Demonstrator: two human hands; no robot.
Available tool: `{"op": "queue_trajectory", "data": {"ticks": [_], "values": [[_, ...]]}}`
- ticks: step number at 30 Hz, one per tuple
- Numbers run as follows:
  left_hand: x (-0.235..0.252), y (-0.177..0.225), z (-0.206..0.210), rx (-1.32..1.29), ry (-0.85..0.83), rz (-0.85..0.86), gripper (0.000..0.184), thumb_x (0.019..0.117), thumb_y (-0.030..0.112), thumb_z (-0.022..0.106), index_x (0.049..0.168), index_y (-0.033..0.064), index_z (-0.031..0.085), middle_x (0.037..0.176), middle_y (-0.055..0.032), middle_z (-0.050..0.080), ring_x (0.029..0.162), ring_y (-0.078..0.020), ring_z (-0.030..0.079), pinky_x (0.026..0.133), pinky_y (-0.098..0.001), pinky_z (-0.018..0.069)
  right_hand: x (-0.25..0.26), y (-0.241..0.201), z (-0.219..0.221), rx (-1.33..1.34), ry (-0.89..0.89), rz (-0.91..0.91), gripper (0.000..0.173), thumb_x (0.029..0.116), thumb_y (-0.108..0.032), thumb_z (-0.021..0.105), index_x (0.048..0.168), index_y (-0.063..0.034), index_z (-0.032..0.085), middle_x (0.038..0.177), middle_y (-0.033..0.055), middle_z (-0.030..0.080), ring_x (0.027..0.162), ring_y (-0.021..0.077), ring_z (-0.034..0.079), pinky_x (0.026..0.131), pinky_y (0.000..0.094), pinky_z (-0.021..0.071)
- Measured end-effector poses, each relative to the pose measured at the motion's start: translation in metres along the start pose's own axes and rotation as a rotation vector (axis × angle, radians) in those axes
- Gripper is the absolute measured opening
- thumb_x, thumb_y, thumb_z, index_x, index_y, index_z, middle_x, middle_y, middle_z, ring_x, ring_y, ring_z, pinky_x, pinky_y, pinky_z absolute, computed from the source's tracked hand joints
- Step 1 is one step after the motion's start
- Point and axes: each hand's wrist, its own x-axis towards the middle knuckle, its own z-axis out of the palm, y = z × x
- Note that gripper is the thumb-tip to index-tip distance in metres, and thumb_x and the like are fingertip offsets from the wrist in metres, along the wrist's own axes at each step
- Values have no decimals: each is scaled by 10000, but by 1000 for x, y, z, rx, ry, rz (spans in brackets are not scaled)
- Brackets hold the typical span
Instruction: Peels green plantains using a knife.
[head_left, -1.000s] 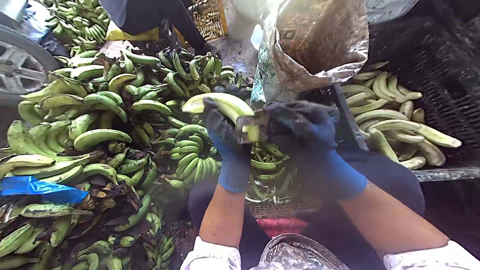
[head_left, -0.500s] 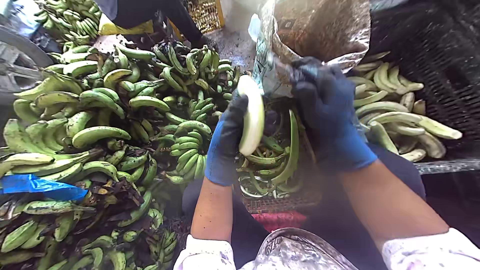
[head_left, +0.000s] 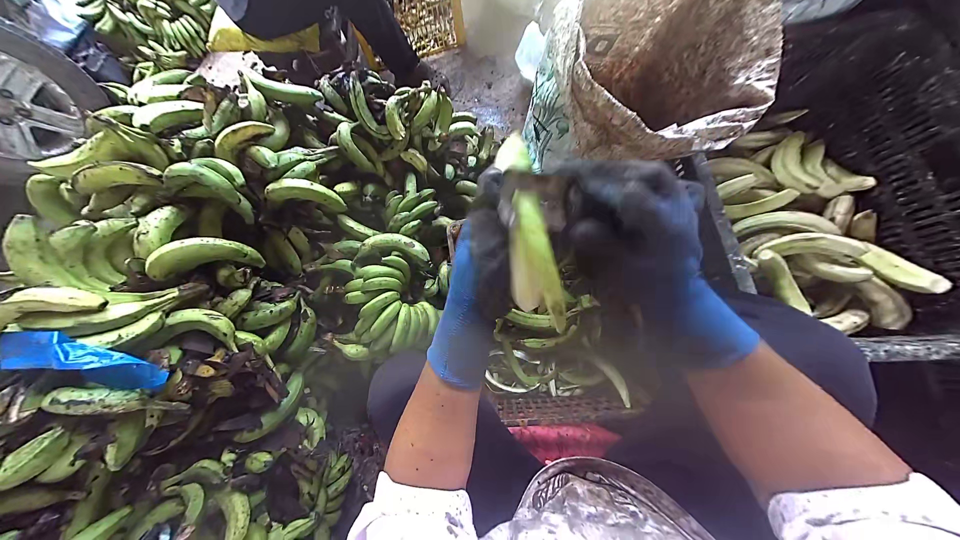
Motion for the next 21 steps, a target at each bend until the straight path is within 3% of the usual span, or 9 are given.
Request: {"op": "queue_trajectory", "data": {"ticks": [2,4,7,9,11,13,15,18,21], "values": [[3,-3,5,28,-13,-82,382,1086,464,381,1381,284,544,1015,-42,674,756,-136,657,591,-318,578,18,19,-6,37,-140,371,570,1000,-616,459,1353,-217,660,1374,105,628,1274,282,585,1033,615,433],[10,-7,1,-144,-42,-81,424,1077,519,343,1351,266,544,949,-58,668,649,-121,626,514,-274,541,23,35,-10,43,-136,516,558,1029,-595,397,1387,-238,633,1410,63,619,1320,225,565,1096,558,430],[18,-8,-14,-382,-10,-9,602,1037,672,229,1229,213,568,871,-37,620,573,-69,549,456,-209,471,3,19,-20,-37,-79,98,525,1031,-545,475,1302,-141,674,1296,177,660,1194,353,616,976,615,463],[20,-4,-19,-444,-14,51,613,1066,609,200,1290,187,584,944,-13,650,700,-51,609,579,-197,529,-13,1,-20,-33,-63,-242,434,973,-482,644,1323,-230,685,1232,130,685,1143,305,630,1003,577,430],[19,-4,-12,-384,47,110,490,1099,497,252,1242,176,594,881,-9,624,673,-53,591,559,-200,513,-18,-10,-16,-15,-72,-304,409,942,-462,695,1310,-282,700,1211,88,702,1125,260,642,984,543,427],[13,-10,-1,-232,64,187,313,1107,383,336,1274,260,570,1008,28,665,833,-59,646,678,-241,565,-9,-13,-11,11,-74,-136,416,955,-477,661,1251,-193,729,1187,175,697,1065,344,663,874,597,478],[10,-17,8,-266,8,187,289,1095,369,362,1238,275,595,1001,56,658,840,-29,638,677,-214,556,6,0,-3,81,-41,136,523,962,-536,628,1254,-109,707,1238,229,638,1114,383,620,895,611,477],[13,-23,-3,-375,-56,165,322,1057,474,450,1202,252,633,950,3,687,715,-69,641,577,-232,553,20,31,-4,342,4,529,464,983,-474,622,1318,-155,672,1271,40,673,1133,130,650,971,381,554],[22,-16,-22,-386,-71,119,400,1052,497,376,1247,220,590,1041,-31,665,821,-128,654,651,-288,573,17,27,-18,814,-15,653,357,1048,-306,553,1342,-114,614,1165,25,692,952,131,695,814,335,617]]}}
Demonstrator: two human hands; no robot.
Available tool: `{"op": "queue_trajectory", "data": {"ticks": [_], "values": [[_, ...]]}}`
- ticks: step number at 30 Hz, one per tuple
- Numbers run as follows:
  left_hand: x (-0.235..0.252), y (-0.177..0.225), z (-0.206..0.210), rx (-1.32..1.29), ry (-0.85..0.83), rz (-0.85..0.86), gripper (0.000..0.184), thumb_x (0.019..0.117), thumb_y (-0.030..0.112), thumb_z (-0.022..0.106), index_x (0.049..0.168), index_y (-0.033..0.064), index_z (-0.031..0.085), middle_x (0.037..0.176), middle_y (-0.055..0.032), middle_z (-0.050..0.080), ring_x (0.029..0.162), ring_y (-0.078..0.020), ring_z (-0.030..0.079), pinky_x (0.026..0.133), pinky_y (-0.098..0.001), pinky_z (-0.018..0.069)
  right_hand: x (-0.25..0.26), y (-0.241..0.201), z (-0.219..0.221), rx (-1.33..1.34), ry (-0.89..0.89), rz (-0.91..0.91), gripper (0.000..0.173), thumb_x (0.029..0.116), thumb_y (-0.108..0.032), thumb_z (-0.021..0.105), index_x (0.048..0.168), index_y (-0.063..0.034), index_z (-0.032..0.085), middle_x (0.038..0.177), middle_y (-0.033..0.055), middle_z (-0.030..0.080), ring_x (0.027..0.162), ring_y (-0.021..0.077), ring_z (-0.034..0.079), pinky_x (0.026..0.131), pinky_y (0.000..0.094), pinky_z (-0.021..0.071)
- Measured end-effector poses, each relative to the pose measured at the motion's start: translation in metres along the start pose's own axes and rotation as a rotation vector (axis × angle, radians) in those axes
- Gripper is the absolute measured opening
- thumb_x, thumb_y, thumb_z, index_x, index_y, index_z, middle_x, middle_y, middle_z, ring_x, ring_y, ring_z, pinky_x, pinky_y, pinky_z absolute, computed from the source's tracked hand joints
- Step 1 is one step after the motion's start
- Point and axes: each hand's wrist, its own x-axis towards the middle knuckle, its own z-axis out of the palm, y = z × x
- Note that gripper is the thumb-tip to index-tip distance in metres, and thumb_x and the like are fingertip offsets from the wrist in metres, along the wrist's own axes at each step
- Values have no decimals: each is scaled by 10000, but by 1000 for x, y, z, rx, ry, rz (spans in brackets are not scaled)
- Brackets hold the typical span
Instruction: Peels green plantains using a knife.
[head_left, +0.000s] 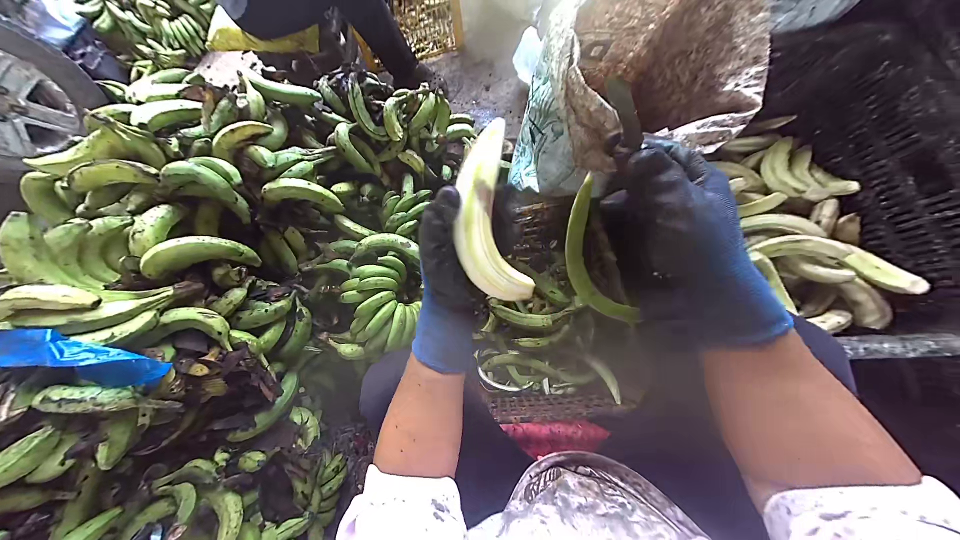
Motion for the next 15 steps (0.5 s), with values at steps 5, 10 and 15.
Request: {"op": "queue_trajectory", "data": {"ticks": [5,10,15], "values": [[23,-35,0,93,-184,-134,287,1052,340,445,1200,172,625,1013,16,718,940,-86,687,836,-308,596,-52,-9,29,253,-551,69,298,957,-113,576,1224,-27,677,1177,68,713,995,142,696,843,323,612],[30,-72,-6,418,-109,-420,296,1058,310,475,1256,137,613,1047,-37,699,905,-140,679,772,-330,587,-47,-25,-34,-750,-91,-262,444,924,-566,658,1256,-282,732,1387,113,583,1215,214,609,999,479,532],[38,-152,9,1218,-281,-695,371,1049,278,521,1351,80,607,1278,-142,653,1139,-250,637,950,-481,526,-35,-40,-76,-741,444,-273,404,883,-536,710,1049,-172,763,1182,119,636,1056,162,620,910,357,510]]}}
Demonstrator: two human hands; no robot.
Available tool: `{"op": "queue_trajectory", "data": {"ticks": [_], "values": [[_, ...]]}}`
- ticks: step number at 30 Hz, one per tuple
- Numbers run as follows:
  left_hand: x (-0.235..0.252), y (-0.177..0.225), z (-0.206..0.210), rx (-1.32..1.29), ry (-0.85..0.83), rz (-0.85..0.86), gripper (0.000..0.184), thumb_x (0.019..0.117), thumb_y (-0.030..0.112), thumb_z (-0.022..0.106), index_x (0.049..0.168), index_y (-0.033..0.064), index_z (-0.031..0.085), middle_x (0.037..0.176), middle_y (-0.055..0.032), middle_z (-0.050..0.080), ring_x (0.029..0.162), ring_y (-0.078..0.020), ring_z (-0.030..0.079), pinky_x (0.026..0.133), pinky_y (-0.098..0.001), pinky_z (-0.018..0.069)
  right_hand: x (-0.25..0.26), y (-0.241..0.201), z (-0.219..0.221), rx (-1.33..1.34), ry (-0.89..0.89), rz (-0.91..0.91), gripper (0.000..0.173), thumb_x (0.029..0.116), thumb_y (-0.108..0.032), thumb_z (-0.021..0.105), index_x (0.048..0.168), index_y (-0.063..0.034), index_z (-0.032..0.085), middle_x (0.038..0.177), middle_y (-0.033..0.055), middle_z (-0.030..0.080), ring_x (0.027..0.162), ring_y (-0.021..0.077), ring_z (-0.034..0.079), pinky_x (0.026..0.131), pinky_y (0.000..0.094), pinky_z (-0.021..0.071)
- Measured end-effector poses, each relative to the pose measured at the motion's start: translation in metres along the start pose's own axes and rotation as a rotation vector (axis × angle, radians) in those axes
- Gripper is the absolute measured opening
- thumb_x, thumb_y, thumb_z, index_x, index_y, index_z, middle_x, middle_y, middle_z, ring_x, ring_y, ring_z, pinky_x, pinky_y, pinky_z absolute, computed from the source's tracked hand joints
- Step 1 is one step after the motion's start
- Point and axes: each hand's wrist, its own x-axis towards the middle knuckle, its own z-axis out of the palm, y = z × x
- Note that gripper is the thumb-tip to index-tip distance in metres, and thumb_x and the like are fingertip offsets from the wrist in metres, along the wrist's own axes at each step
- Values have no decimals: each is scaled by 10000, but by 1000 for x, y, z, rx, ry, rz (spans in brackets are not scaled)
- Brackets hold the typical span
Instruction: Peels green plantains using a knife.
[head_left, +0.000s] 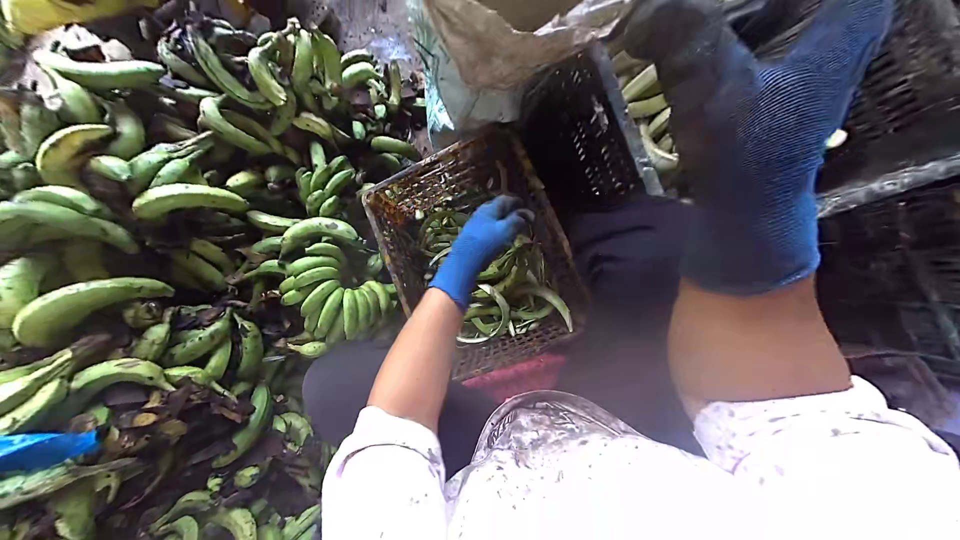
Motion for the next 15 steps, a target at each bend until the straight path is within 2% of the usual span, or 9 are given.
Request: {"op": "queue_trajectory", "data": {"ticks": [1,3,5,7,8,10,11,13,15], "values": [[13,3,20,233,-11,-33,388,1031,307,545,1343,92,628,1318,-177,632,1206,-328,611,972,-574,501,-1,-3,4,121,34,-10,341,888,-450,736,1004,-130,744,1133,108,634,1007,128,629,870,297,532],[33,8,68,623,-14,-130,485,988,305,600,1392,37,579,1441,-275,510,1341,-470,479,999,-681,447,-1,-3,15,345,-14,-58,293,912,-350,737,1045,-89,750,1208,158,610,1048,156,645,858,274,572],[48,7,115,750,-28,-338,689,961,185,623,1516,-98,329,1566,-352,295,1424,-508,357,1035,-645,443,-2,0,23,373,-96,-117,311,924,-359,715,1117,-121,766,1255,162,584,1093,154,613,877,256,543],[56,4,141,640,-3,-537,717,948,125,624,1513,-120,257,1519,-329,381,1345,-445,490,988,-562,511,0,5,29,373,-131,-163,308,939,-375,703,1118,-133,767,1227,143,599,1085,135,605,883,246,528],[56,2,146,598,-25,-582,671,961,119,613,1489,-130,281,1472,-327,439,1314,-433,528,985,-544,519,1,7,29,381,-132,-156,295,939,-369,703,1110,-138,770,1208,125,610,1075,124,605,878,242,524],[44,-12,152,671,-80,-548,562,933,142,650,1353,-165,437,1351,-333,529,1256,-437,559,972,-547,515,1,8,29,402,-125,-124,291,938,-367,706,1110,-142,773,1183,103,627,1072,119,612,874,240,528],[35,-26,151,725,-92,-524,554,904,177,680,1309,-149,488,1321,-327,546,1241,-440,555,973,-566,495,3,9,28,407,-117,-116,295,937,-365,705,1118,-140,770,1187,100,627,1081,122,609,878,246,526],[8,-55,137,712,-140,-572,640,915,191,694,1429,-97,442,1456,-329,463,1344,-473,474,1051,-624,435,6,11,25,405,-110,-115,293,949,-354,689,1135,-138,761,1199,94,634,1107,137,605,908,271,525],[-11,-111,120,749,-74,-615,814,848,216,751,1551,60,372,1564,-305,343,1361,-540,417,1021,-719,413,6,11,24,431,-91,-130,288,955,-313,683,1150,-114,758,1228,91,657,1153,153,613,967,321,519]]}}
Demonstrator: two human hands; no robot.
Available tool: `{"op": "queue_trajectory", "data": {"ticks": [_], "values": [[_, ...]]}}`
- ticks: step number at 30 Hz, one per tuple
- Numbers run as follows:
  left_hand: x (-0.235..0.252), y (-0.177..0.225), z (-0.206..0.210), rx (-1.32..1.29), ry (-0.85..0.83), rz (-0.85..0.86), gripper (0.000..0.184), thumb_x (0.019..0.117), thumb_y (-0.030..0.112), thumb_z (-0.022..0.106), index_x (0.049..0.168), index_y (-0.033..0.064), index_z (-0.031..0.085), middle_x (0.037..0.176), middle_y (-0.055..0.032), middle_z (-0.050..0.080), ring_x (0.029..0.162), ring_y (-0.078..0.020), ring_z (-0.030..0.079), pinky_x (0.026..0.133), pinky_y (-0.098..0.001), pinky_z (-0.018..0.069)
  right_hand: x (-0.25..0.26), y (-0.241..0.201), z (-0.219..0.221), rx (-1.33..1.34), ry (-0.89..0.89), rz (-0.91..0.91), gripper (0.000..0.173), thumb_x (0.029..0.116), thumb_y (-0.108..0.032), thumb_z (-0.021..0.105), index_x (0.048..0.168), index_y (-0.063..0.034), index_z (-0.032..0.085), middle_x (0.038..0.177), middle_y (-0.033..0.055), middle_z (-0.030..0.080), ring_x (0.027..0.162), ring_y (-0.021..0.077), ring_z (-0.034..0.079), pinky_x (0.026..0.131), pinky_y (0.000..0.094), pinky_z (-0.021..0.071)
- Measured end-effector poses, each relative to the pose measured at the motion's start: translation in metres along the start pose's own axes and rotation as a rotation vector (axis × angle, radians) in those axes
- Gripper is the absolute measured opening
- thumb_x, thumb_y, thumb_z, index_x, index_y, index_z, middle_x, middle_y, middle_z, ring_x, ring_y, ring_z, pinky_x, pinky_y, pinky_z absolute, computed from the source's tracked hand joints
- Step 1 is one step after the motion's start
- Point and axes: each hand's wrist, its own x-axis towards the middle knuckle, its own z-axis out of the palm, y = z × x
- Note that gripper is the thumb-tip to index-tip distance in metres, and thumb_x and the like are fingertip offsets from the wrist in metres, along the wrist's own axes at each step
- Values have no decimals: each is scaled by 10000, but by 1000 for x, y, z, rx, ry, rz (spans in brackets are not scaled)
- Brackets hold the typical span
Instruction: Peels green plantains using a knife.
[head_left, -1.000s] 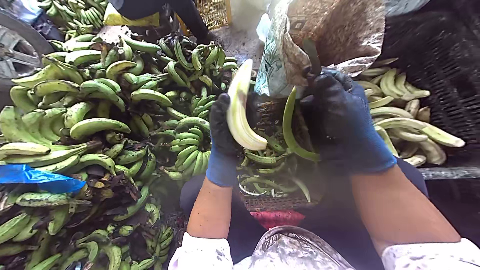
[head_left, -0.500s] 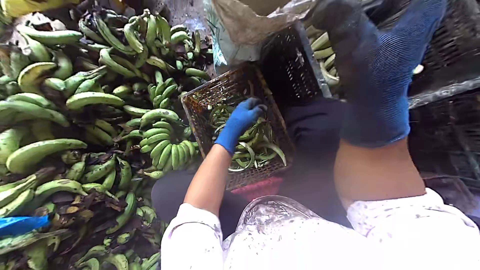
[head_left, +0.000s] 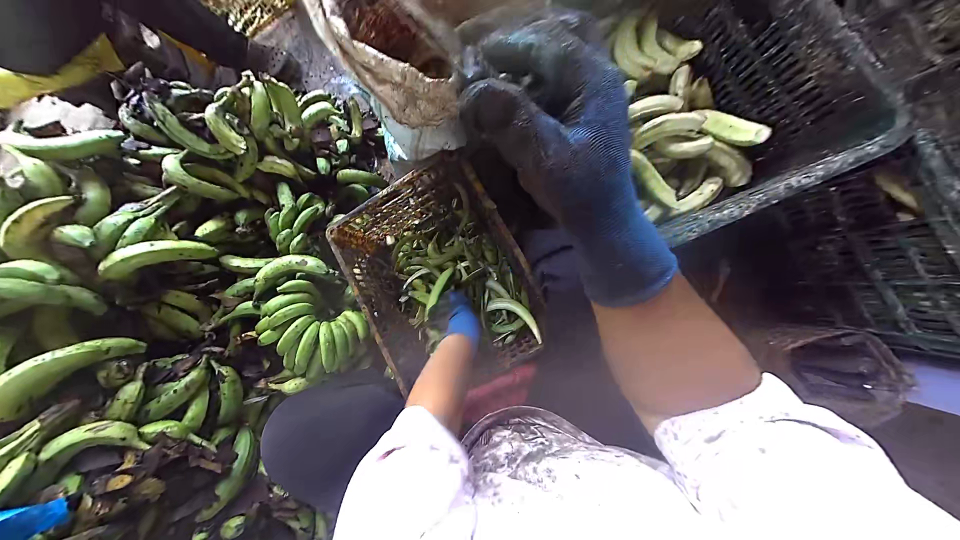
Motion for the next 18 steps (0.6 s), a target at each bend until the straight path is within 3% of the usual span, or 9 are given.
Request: {"op": "queue_trajectory", "data": {"ticks": [2,4,6,9,11,14,16,18], "values": [[12,-43,6,104,88,2,971,750,347,840,1586,218,364,1572,-271,357,1275,-578,475,917,-755,447,0,-2,1,46,-15,3,291,957,-294,684,1177,-116,753,1270,81,656,1193,155,615,981,325,540],[8,-74,0,102,158,-34,1049,721,470,854,1603,261,325,1585,-231,360,1306,-547,459,927,-727,449,-2,-5,3,63,-46,12,303,958,-308,684,1188,-122,748,1293,72,657,1198,147,622,962,317,554],[7,-78,-12,-11,191,-147,1003,795,456,819,1611,193,298,1595,-241,331,1319,-507,475,942,-681,475,-4,-7,6,69,-81,19,314,965,-321,680,1205,-128,740,1300,67,653,1195,140,621,975,319,545],[-1,-65,1,-259,175,-286,898,880,389,733,1594,81,284,1521,-300,404,1299,-482,516,983,-652,475,-8,-6,16,24,-123,38,327,970,-344,652,1217,-148,740,1314,34,671,1243,138,599,1044,363,497],[-12,-48,22,-298,151,-284,935,882,417,717,1609,73,239,1557,-305,356,1376,-495,430,1047,-650,430,-8,-7,25,-33,-157,94,355,966,-397,643,1235,-183,733,1330,16,659,1254,142,588,1047,395,489],[-19,-41,46,-203,102,-218,955,869,484,718,1619,120,252,1655,-258,195,1492,-524,207,1132,-675,309,-14,-9,37,-61,-187,129,388,953,-442,653,1236,-186,726,1277,56,659,1143,160,631,953,415,526],[-21,-46,32,-202,76,-200,918,891,479,697,1619,131,258,1659,-253,187,1475,-527,248,1113,-663,348,-17,-12,35,-71,-233,120,385,953,-431,653,1242,-188,728,1264,63,664,1118,162,639,941,416,529],[-23,-58,14,-245,63,-211,856,935,476,654,1607,104,276,1624,-293,240,1414,-519,372,1076,-634,415,-19,-13,32,-85,-262,100,382,960,-427,646,1248,-189,726,1262,57,668,1123,152,643,947,402,534]]}}
